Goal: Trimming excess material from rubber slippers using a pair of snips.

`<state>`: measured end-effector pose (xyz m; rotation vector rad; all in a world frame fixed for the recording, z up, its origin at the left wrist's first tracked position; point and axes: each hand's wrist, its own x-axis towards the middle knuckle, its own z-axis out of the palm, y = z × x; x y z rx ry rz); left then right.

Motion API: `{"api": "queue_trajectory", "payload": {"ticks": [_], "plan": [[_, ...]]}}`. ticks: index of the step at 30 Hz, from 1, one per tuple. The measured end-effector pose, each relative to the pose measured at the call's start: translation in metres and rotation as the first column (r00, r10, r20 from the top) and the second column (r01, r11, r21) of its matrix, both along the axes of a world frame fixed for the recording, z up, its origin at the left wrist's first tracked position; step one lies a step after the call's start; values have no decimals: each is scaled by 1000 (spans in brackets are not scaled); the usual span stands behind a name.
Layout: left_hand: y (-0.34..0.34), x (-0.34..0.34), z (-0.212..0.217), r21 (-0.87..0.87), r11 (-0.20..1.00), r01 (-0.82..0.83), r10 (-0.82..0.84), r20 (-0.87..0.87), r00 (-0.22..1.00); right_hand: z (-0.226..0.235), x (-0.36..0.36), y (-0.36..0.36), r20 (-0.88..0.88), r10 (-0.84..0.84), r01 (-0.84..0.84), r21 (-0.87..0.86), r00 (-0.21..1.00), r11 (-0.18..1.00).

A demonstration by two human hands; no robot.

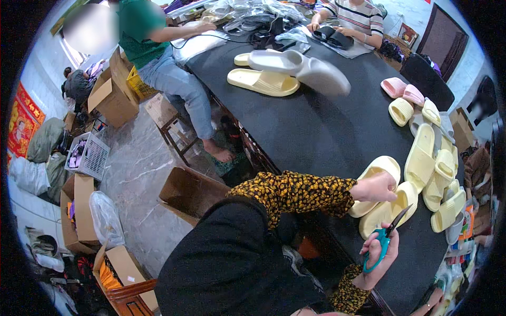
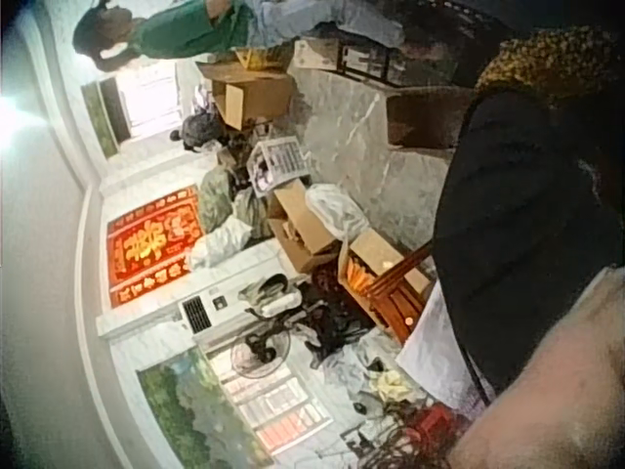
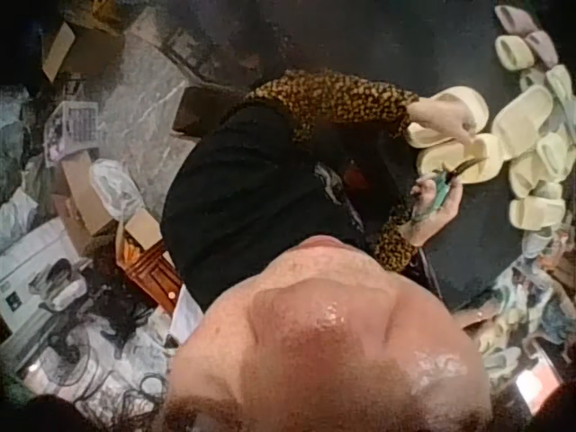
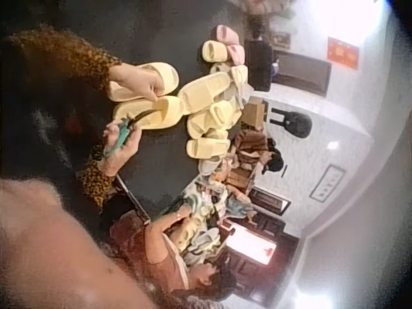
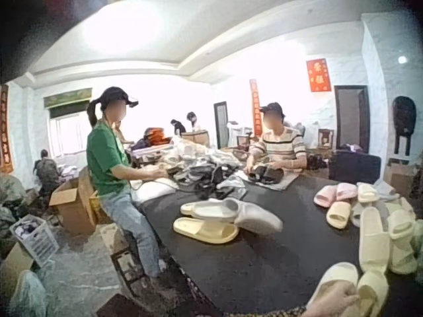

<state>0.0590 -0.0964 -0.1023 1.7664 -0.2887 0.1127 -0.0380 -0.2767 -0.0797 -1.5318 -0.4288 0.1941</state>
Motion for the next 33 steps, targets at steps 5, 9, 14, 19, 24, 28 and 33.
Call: {"api": "queue_trajectory", "payload": {"ticks": [5, 9, 14, 19, 24, 28, 33], "plan": [[29, 10, -5, 176, 961, -213, 171, 227, 959, -1, 14, -13, 120, -66, 80, -116, 991, 990], [46, 26, -17, 261, 857, -444, 342, 356, 870, -4, 36, -19, 183, -85, 128, -239, 979, 962], [52, 38, -43, 266, 834, -484, 388, 341, 856, 3, 70, -12, 332, 43, 135, -494, 942, 859], [50, 35, -44, 186, 887, -422, 334, 371, 866, 12, 89, -6, 496, 92, 296, -646, 863, 703], [50, 28, -43, 214, 912, -351, 273, 322, 906, 4, 115, 3, 579, 138, 389, -687, 804, 614], [50, 23, -36, 131, 944, -304, 257, 292, 921, 5, 118, 13, 585, 146, 403, -698, 798, 592], [46, 18, -34, 23, 945, -327, 305, 307, 902, 23, 108, 19, 583, 178, 430, -741, 792, 516]]}}
